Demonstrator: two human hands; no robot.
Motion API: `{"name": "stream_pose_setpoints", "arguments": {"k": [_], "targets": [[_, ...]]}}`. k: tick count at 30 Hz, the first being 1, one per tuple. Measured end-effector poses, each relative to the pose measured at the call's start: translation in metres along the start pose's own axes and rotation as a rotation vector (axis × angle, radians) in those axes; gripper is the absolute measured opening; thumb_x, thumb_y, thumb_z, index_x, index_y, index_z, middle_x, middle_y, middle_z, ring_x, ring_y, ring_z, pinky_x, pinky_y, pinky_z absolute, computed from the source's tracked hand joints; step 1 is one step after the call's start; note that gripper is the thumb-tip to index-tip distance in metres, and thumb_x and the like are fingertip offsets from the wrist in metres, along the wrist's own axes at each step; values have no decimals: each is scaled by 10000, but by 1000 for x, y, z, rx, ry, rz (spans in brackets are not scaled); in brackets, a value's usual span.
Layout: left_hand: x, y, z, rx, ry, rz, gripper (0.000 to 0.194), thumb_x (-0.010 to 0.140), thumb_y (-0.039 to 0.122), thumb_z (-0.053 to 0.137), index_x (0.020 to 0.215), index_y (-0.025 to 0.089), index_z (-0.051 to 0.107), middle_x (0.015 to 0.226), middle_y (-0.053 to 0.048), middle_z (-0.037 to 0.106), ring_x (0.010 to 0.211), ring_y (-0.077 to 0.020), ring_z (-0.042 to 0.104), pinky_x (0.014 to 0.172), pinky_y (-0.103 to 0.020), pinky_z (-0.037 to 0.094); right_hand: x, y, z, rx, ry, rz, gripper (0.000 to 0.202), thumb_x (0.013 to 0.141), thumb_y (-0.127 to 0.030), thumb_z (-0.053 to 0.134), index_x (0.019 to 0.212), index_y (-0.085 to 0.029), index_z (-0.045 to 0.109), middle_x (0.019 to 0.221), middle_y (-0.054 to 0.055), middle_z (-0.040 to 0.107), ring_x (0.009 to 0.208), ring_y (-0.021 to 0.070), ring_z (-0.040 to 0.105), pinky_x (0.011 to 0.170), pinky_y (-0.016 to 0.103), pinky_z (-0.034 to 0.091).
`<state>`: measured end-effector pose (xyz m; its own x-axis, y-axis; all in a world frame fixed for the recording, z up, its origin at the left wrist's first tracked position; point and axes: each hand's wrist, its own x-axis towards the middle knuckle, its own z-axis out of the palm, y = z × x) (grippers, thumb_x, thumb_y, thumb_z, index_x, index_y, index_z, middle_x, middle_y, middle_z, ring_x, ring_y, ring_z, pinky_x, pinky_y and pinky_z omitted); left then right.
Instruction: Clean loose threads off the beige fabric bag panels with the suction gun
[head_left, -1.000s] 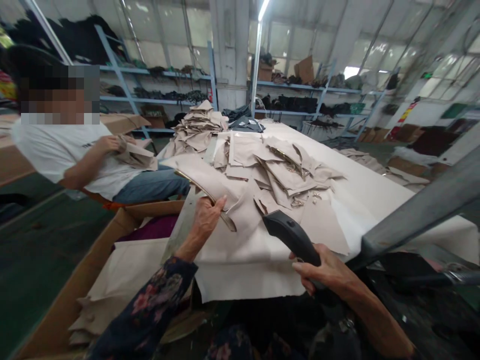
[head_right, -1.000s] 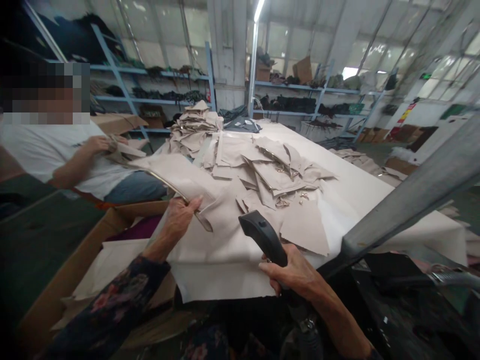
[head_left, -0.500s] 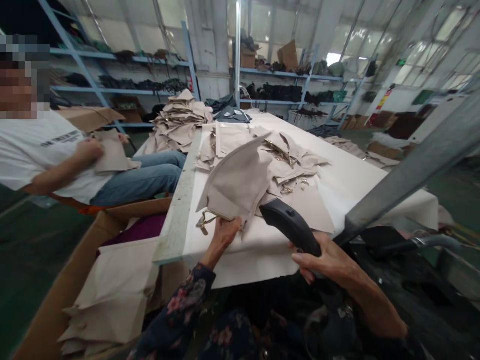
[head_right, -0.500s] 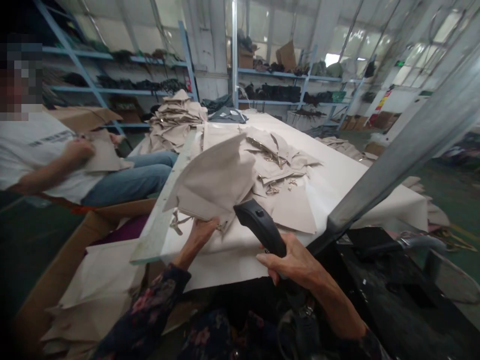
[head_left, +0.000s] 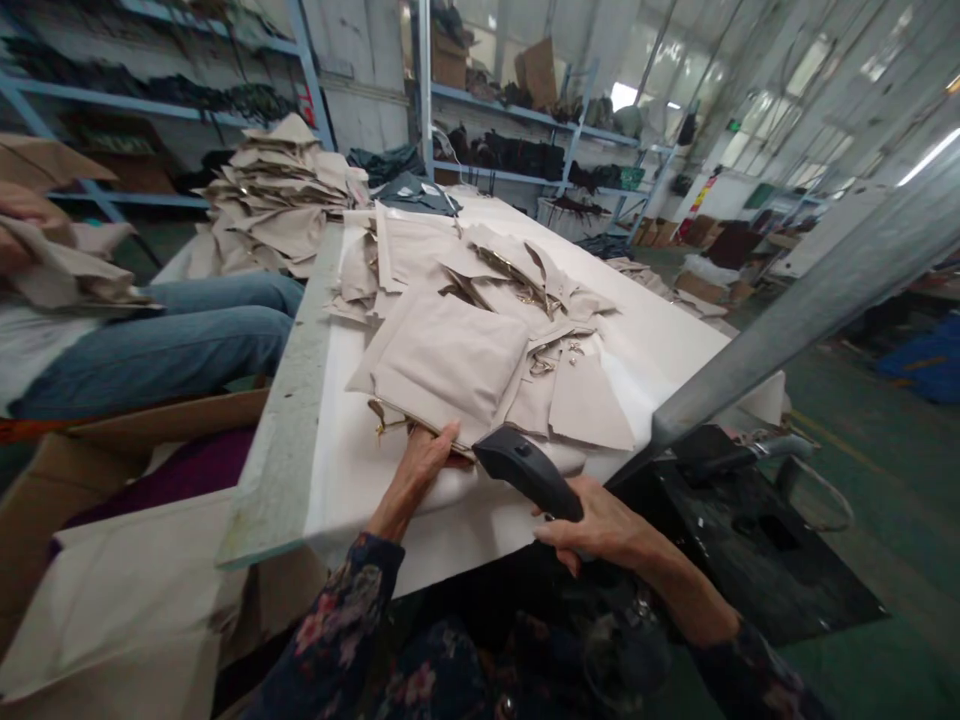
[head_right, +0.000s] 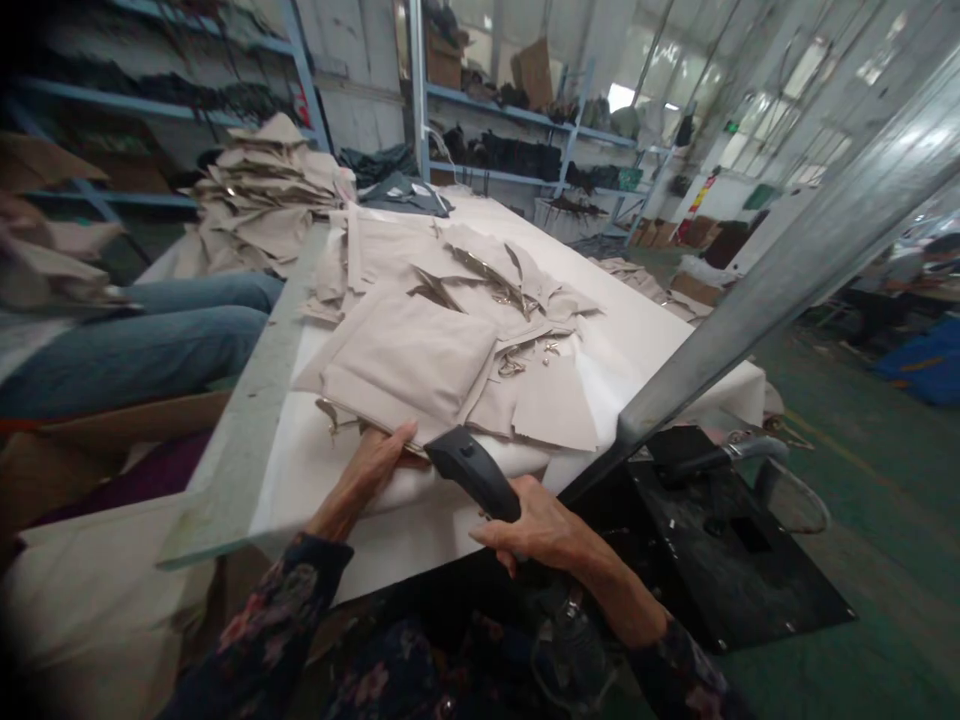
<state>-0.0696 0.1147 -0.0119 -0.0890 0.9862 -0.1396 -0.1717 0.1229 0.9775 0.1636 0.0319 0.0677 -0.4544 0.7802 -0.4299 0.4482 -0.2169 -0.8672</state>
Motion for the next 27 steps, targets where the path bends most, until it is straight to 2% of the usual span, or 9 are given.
{"name": "stream_pose_setpoints", "arguments": {"k": [3,7,9,15,18,22,25,27], "targets": [[-2,2,-1,-22,-11,-18,193,725,248,701,859,119,651,919,-147,674,742,-270,675,529,-376,599,18,-1,-1,51,-10,41,324,756,-405,667,901,-129,577,494,-37,569,415,102,526,422,193,430],[0,3,-2,-56,-5,-59,193,703,190,715,860,125,622,871,-136,672,688,-266,676,516,-397,598,32,0,-12,123,59,30,346,740,-421,674,894,-137,551,461,-63,517,405,100,505,426,208,447],[2,3,-1,-68,11,-66,233,703,171,711,910,129,611,908,-136,671,694,-264,676,510,-405,599,32,2,-17,107,64,5,340,742,-414,674,901,-138,554,466,-65,514,413,100,509,426,204,444],[3,6,0,-71,15,-65,205,694,145,705,883,124,629,875,-119,669,672,-253,669,471,-365,589,27,6,-17,-38,-66,27,298,762,-382,657,900,-124,603,509,-31,580,416,98,528,412,188,425],[2,9,1,-54,9,-65,197,702,133,683,893,121,641,868,-122,678,666,-259,671,476,-370,589,34,-1,-17,-7,-42,4,296,756,-381,660,901,-130,594,494,-43,564,417,95,524,424,189,433],[3,8,0,-49,-11,-60,300,702,153,679,992,112,618,935,-140,686,706,-278,686,508,-403,601,40,-10,-24,49,42,-17,304,756,-392,655,888,-133,563,495,-46,546,422,99,518,429,202,444],[5,5,-1,-70,-18,-47,383,690,182,700,1050,116,587,947,-139,687,691,-266,688,504,-404,604,34,-5,-23,15,19,6,307,756,-389,655,899,-130,571,489,-47,540,418,100,518,438,202,446],[6,4,-1,-71,-14,-66,362,688,187,697,1029,116,596,931,-141,687,687,-266,689,497,-396,601,24,4,-17,-25,-16,30,304,754,-378,655,911,-127,586,494,-43,554,415,99,520,432,193,435]]}}
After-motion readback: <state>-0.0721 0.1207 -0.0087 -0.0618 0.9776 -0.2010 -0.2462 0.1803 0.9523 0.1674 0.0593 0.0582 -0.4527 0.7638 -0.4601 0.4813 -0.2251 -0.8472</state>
